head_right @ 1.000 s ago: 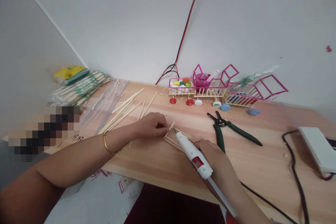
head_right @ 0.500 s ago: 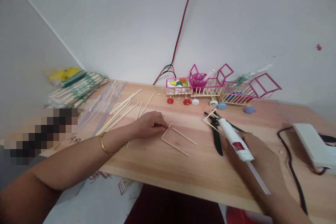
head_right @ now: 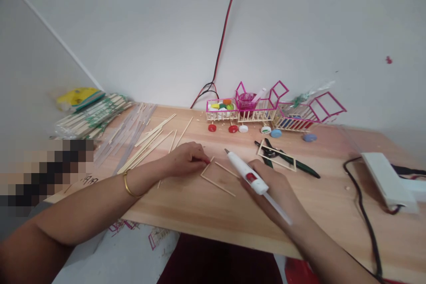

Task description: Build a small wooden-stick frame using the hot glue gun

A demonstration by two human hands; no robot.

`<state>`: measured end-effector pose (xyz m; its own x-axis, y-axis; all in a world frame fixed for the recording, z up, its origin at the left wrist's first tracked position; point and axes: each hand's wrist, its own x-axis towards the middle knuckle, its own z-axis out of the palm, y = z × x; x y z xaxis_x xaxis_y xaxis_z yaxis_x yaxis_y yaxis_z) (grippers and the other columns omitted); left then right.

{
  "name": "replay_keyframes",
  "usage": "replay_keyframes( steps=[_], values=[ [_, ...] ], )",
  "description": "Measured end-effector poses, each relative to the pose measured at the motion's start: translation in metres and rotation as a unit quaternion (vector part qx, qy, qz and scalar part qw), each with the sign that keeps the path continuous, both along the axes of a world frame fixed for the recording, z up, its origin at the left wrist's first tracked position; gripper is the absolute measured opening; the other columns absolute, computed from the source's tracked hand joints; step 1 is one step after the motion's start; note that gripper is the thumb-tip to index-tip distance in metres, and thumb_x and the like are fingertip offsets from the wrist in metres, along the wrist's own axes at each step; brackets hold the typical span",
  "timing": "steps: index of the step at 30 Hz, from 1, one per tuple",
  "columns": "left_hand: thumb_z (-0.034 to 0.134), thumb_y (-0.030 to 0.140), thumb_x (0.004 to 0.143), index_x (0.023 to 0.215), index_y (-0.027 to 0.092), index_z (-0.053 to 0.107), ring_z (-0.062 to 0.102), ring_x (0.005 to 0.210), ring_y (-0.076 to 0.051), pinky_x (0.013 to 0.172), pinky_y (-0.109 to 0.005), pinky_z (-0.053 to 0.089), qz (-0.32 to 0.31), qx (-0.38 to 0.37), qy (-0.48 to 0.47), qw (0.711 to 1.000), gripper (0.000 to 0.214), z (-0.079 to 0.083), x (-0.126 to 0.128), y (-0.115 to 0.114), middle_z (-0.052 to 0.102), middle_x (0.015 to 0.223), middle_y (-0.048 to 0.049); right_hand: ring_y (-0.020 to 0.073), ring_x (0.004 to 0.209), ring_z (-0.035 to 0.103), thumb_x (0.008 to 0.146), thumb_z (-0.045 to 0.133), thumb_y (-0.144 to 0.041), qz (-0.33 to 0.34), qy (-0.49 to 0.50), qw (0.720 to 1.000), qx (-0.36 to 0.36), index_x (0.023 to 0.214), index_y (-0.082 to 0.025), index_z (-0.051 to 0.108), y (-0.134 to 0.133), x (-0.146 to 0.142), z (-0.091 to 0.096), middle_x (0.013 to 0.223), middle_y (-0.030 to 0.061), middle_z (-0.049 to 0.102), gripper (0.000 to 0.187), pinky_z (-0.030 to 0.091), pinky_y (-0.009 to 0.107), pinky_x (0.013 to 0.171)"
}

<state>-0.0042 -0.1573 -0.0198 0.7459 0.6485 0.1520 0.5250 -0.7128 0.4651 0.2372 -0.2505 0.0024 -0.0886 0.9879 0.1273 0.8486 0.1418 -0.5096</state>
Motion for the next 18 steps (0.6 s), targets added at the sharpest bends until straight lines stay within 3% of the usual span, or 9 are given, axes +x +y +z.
replay_keyframes(
  steps=[3, 9, 18],
  values=[
    [0.053, 0.026, 0.078, 0.089, 0.023, 0.07, 0.056, 0.076, -0.013, 0.073, -0.025, 0.041, 0.001, -0.002, 0.007, 1.0, 0.02, 0.002, 0.0, -0.001, 0.064, 0.078, -0.0025, 0.0163, 0.061, 0.057, 0.079, 0.049, -0.041, 0.038, -0.018, 0.998, -0.038, 0.076, -0.024, 0.049, 0.008, -0.011, 0.001, 0.068, -0.001, 0.061, 0.017, 0.042, 0.026, 0.054],
    [0.053, 0.023, 0.077, 0.091, 0.025, 0.07, 0.055, 0.077, -0.013, 0.073, -0.024, 0.04, 0.0, -0.007, 0.008, 1.0, 0.022, 0.001, 0.0, -0.001, 0.065, 0.079, -0.0019, 0.0181, 0.075, 0.059, 0.079, 0.051, -0.044, 0.095, 0.003, 0.995, -0.043, 0.078, -0.023, 0.054, 0.008, -0.01, -0.001, 0.084, 0.0028, 0.063, 0.022, 0.044, 0.027, 0.065],
    [0.054, 0.023, 0.075, 0.088, 0.023, 0.07, 0.055, 0.073, -0.012, 0.07, -0.023, 0.039, 0.003, -0.019, 0.001, 1.0, 0.021, 0.001, 0.0, -0.001, 0.063, 0.076, -0.0016, 0.0179, 0.072, 0.056, 0.077, 0.054, -0.048, 0.141, -0.029, 0.988, -0.049, 0.072, -0.022, 0.053, 0.014, -0.01, -0.005, 0.077, 0.002, 0.06, 0.027, 0.041, 0.028, 0.064]
  ],
)
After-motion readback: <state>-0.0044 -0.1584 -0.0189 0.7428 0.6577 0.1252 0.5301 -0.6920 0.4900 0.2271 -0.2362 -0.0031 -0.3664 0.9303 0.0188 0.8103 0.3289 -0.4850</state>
